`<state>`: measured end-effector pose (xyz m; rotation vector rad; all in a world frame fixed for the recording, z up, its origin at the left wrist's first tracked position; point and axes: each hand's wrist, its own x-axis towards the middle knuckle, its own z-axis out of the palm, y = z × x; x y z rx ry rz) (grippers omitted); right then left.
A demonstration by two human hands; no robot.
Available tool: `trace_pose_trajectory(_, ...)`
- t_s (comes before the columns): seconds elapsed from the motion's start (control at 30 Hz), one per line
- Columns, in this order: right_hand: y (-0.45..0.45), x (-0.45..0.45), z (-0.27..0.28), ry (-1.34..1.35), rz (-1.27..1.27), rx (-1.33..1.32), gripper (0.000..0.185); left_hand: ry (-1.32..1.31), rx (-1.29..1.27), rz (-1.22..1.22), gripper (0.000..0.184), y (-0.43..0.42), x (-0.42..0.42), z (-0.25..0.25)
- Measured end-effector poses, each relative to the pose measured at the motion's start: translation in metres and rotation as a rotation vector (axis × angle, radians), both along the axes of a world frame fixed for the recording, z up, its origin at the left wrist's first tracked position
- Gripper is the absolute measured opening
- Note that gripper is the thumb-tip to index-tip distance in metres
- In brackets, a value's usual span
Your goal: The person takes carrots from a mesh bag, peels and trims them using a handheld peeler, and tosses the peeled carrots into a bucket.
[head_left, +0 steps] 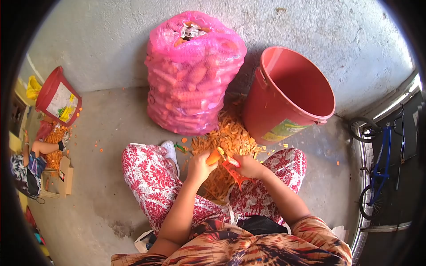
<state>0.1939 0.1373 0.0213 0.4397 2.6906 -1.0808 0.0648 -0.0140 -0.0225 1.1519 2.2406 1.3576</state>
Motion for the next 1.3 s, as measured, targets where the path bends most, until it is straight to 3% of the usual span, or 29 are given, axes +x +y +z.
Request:
trace_pose_trajectory(0.13, 0.001, 0.001, -0.015, -0.102, -0.095, 0.058, 0.028, 0.033, -0.068, -0.088, 0.025, -0.003, -0.004, -0.001)
trace_pose_trajectory(0.23, 0.013, 0.002, -0.04, -0.219, -0.155, 0.011, 0.029, -0.304, 0.02, -0.406, 0.026, -0.006, 0.008, 0.039)
trace_pose_trajectory(0.27, 0.017, 0.003, -0.056, -0.237, -0.153, 0.05, 0.029, -0.378, -0.006, -0.468, 0.029, -0.004, 0.008, 0.031)
trace_pose_trajectory(0.37, 0.018, -0.001, -0.058, -0.249, -0.158, 0.089, 0.03, -0.407, 0.001, -0.24, 0.034, -0.007, -0.004, 0.008)
trace_pose_trajectory(0.47, 0.017, 0.002, -0.072, -0.261, -0.196, 0.087, 0.031, -0.394, 0.031, -0.209, 0.038, -0.005, -0.005, 0.012)
trace_pose_trajectory(0.53, 0.016, 0.0, -0.071, -0.261, -0.199, 0.006, 0.032, -0.382, 0.082, -0.176, 0.033, -0.001, -0.001, 0.016)
trace_pose_trajectory(0.67, 0.021, 0.001, -0.077, -0.248, -0.316, -0.224, 0.029, 0.151, 0.2, -0.058, 0.022, 0.004, -0.003, 0.002)
trace_pose_trajectory(0.77, 0.021, 0.003, -0.082, -0.162, -0.421, -0.525, 0.025, 0.038, 0.164, -0.091, 0.023, 0.003, 0.0, 0.011)
trace_pose_trajectory(0.97, 0.025, 0.001, -0.065, 0.009, -0.543, -0.405, 0.022, 0.085, 0.274, -0.014, 0.022, 0.008, 0.001, 0.0)
trace_pose_trajectory(1.1, 0.01, 0.005, -0.047, 0.18, -0.347, -0.161, 0.021, -0.069, 0.094, -0.014, 0.021, 0.004, 0.0, 0.004)
trace_pose_trajectory(1.3, -0.014, -0.002, -0.015, 0.027, -0.174, -0.081, 0.022, -0.019, 0.016, 0.037, 0.022, 0.006, 0.0, -0.011)
